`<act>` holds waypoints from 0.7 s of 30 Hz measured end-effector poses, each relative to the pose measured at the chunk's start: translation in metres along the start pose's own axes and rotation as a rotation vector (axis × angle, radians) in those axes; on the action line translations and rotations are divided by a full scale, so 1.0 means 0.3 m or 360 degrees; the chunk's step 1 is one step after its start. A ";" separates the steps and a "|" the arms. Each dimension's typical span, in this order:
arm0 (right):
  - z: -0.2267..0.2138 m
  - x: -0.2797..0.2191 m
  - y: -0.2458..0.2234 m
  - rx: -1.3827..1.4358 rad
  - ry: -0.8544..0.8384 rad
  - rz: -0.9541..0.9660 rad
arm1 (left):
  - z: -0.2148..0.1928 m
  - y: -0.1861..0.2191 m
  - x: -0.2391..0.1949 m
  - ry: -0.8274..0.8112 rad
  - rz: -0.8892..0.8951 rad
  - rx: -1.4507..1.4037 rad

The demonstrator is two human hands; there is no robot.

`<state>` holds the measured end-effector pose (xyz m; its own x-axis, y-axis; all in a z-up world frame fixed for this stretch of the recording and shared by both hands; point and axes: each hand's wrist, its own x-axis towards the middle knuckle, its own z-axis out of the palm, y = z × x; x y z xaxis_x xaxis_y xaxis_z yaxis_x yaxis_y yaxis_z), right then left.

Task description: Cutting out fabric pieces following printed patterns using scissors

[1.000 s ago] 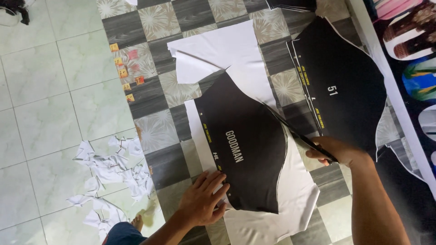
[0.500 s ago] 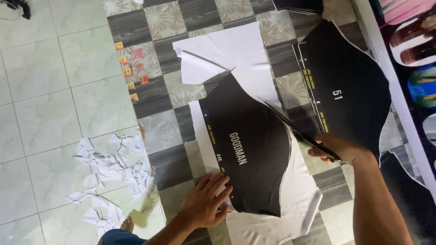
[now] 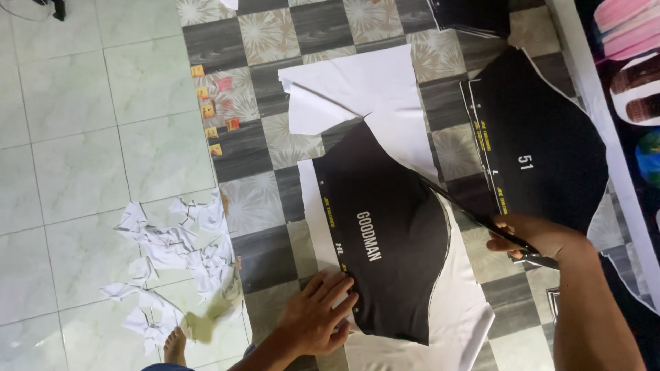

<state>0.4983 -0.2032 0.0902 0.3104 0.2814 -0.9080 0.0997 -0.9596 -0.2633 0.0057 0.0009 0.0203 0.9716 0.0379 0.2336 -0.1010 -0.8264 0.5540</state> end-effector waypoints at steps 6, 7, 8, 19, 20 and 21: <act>-0.011 -0.087 -0.176 -0.0660 0.0054 0.0107 | 0.003 0.005 -0.002 0.0068 -0.0021 -0.0062; -0.020 -0.049 -0.156 -0.0652 0.0057 0.0108 | -0.009 -0.006 0.014 0.0064 -0.0014 -0.0061; -0.022 -0.015 -0.129 -0.0694 0.0056 0.0024 | -0.018 -0.004 0.021 0.0030 0.0007 -0.0032; 0.009 -0.052 -0.189 -0.0575 0.0028 -0.0053 | -0.016 0.001 0.019 0.0009 -0.0008 0.0047; 0.018 -0.062 -0.199 -0.0546 0.0046 -0.0023 | -0.009 0.001 0.014 0.0013 -0.0027 0.0037; 0.027 -0.071 -0.208 -0.0517 0.0064 0.0007 | -0.002 0.001 0.009 0.0016 -0.0045 0.0026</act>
<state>0.4777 -0.1493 0.1234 0.3481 0.2837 -0.8935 0.3927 -0.9096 -0.1358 0.0083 0.0010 0.0216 0.9718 0.0673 0.2261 -0.0696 -0.8340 0.5474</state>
